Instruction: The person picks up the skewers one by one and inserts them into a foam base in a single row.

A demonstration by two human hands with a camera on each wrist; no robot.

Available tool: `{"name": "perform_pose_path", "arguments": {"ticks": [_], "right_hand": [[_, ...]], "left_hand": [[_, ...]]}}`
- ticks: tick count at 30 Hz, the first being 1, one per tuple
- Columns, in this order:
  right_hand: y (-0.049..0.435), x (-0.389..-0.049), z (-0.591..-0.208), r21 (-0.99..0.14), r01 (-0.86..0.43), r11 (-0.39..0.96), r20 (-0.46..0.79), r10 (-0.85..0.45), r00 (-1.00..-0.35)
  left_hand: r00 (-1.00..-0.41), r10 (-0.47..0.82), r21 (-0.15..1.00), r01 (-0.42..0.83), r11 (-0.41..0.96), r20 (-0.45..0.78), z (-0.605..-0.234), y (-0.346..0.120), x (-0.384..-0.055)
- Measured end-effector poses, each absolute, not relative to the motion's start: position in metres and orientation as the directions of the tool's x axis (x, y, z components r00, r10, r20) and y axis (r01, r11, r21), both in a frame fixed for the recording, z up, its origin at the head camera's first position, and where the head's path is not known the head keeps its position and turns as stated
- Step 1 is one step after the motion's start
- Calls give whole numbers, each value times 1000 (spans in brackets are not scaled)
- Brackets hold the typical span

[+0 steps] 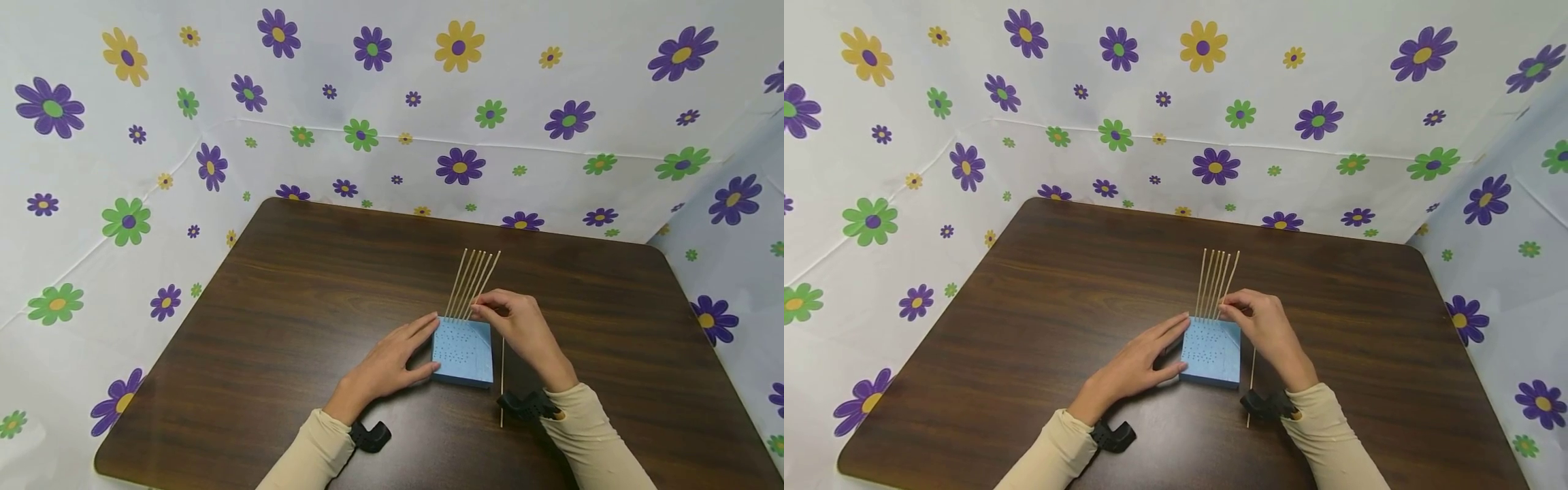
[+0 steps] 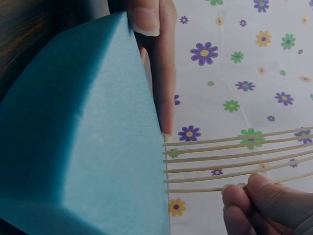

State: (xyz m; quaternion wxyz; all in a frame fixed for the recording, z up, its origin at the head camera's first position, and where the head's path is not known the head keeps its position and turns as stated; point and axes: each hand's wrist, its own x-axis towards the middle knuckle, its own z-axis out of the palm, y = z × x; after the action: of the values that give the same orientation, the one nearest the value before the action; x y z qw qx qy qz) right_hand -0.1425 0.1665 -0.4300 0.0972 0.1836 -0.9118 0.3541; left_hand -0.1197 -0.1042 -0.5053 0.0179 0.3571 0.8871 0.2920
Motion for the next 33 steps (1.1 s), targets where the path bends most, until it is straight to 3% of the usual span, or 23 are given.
{"name": "perform_pose_path", "arguments": {"ticks": [14, 19, 26, 33], "right_hand": [[176, -141, -439, -602, -409, 686, 274, -303, -913], [194, -138, -442, -578, -350, 738, 247, -250, -936], [213, -130, -446, -470, -141, 871, 40, -139, -990], [214, -124, -458, -427, -41, 903, -160, -120, -980]], "left_hand": [[-747, 644, 541, 614, 574, 165, -505, -105, -120], [-748, 643, 543, 613, 574, 164, -505, -105, -120], [-744, 646, 542, 618, 569, 170, -505, -104, -120], [-742, 646, 536, 624, 569, 178, -505, -103, -119]]}}
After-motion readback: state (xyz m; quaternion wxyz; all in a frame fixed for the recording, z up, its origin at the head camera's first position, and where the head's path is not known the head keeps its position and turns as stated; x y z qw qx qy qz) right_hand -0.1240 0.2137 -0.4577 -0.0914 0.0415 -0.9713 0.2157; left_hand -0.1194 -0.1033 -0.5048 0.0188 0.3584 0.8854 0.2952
